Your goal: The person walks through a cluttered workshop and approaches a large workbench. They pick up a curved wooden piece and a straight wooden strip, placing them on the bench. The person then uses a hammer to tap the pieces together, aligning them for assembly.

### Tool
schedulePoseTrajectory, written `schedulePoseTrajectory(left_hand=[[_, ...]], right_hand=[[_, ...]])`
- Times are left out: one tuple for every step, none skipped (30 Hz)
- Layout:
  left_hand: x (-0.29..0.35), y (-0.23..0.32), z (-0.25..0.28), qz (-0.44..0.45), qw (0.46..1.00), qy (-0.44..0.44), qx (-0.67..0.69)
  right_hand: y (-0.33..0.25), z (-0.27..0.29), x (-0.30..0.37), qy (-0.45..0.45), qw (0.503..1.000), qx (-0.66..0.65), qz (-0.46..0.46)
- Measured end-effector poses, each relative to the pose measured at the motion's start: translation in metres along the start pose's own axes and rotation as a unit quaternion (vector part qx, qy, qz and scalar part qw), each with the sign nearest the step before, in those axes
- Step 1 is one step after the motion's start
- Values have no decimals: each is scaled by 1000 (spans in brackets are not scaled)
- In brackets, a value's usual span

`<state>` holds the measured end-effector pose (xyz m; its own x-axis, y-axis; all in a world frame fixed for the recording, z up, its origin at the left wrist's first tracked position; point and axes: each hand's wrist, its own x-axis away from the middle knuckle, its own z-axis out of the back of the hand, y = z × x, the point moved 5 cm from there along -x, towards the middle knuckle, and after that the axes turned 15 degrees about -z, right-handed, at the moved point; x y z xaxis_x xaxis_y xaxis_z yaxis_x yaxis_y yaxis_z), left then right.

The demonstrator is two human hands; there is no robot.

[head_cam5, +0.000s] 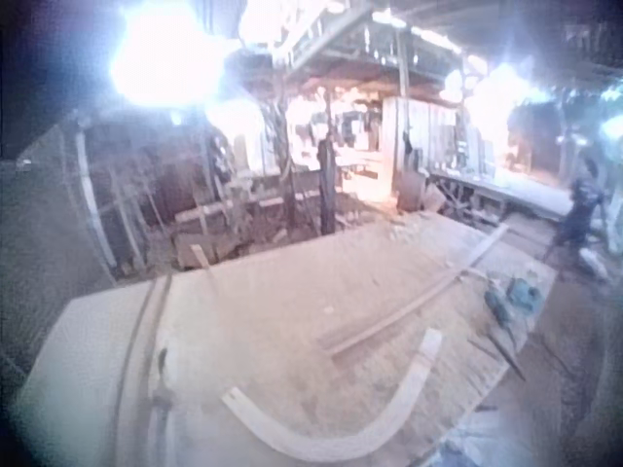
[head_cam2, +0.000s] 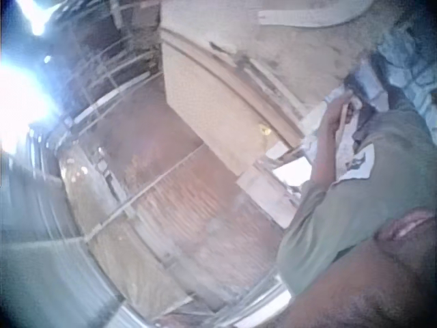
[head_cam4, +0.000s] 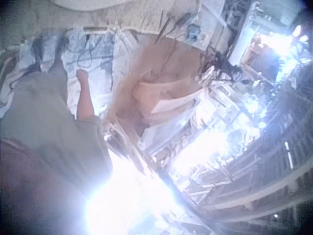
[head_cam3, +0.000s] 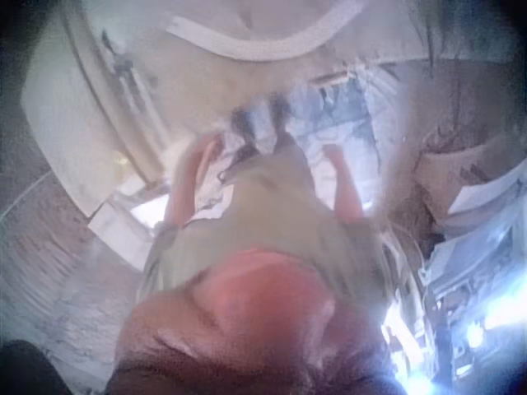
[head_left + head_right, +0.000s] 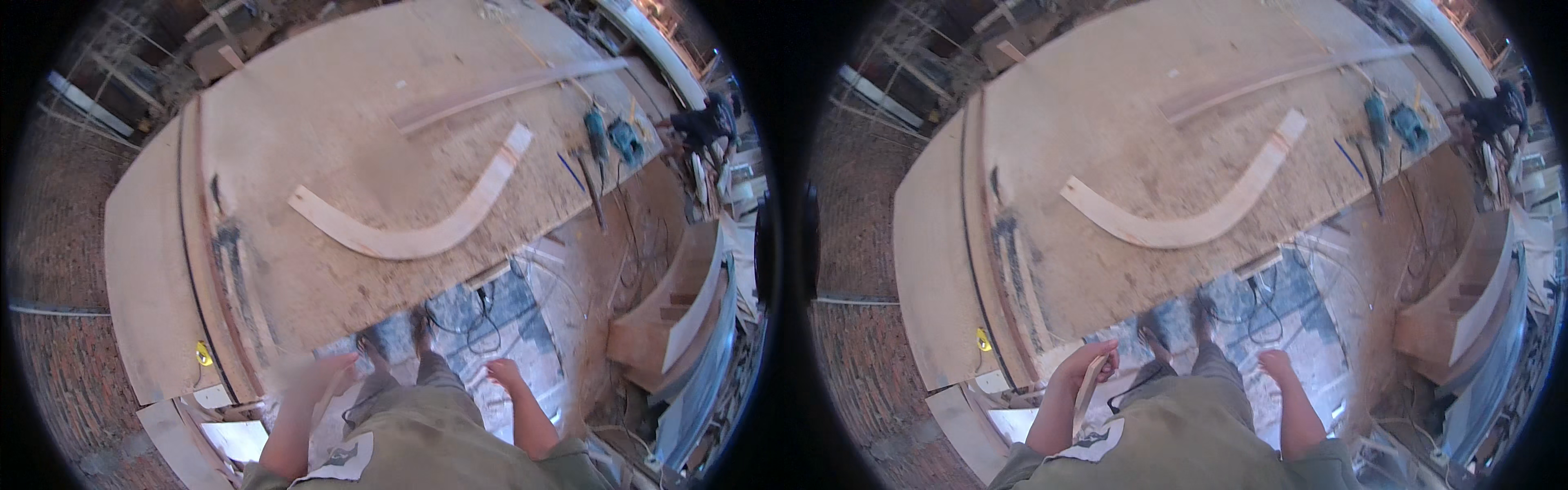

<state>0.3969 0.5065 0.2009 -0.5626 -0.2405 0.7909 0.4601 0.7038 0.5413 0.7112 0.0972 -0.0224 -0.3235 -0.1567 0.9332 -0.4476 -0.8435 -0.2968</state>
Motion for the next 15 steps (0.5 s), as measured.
schedulePoseTrajectory(left_hand=[[5,4,16,-23,999,41,-10],[11,6,29,-57,996,69,-10],[15,7,40,-60,995,67,-39],[16,12,48,-77,994,52,-64],[16,14,53,-96,989,64,-98],[17,15,54,-102,992,44,-52],[20,11,52,-105,993,50,-12],[20,12,52,-106,992,55,30],[20,12,49,-89,995,35,40],[20,11,45,-68,996,14,50],[22,10,43,-43,998,7,55],[21,10,38,-41,997,2,58],[21,7,35,-30,998,17,60],[21,10,34,-37,997,27,65],[21,13,33,-26,998,24,55]], right_hand=[[8,23,-13,58,998,20,-19],[3,39,-22,113,970,191,95],[2,47,-27,137,916,315,207],[15,63,-38,138,944,279,112],[28,77,-47,145,961,237,13],[42,90,-51,161,967,165,-112],[37,90,-52,167,954,238,-68],[26,84,-51,165,923,348,16],[15,74,-47,167,867,459,98],[4,62,-43,170,823,520,155],[-2,52,-43,164,787,582,126],[-19,40,-43,195,753,609,155],[-24,24,-40,204,722,645,148],[-37,17,-37,185,770,590,155],[-47,4,-31,165,816,529,165]])
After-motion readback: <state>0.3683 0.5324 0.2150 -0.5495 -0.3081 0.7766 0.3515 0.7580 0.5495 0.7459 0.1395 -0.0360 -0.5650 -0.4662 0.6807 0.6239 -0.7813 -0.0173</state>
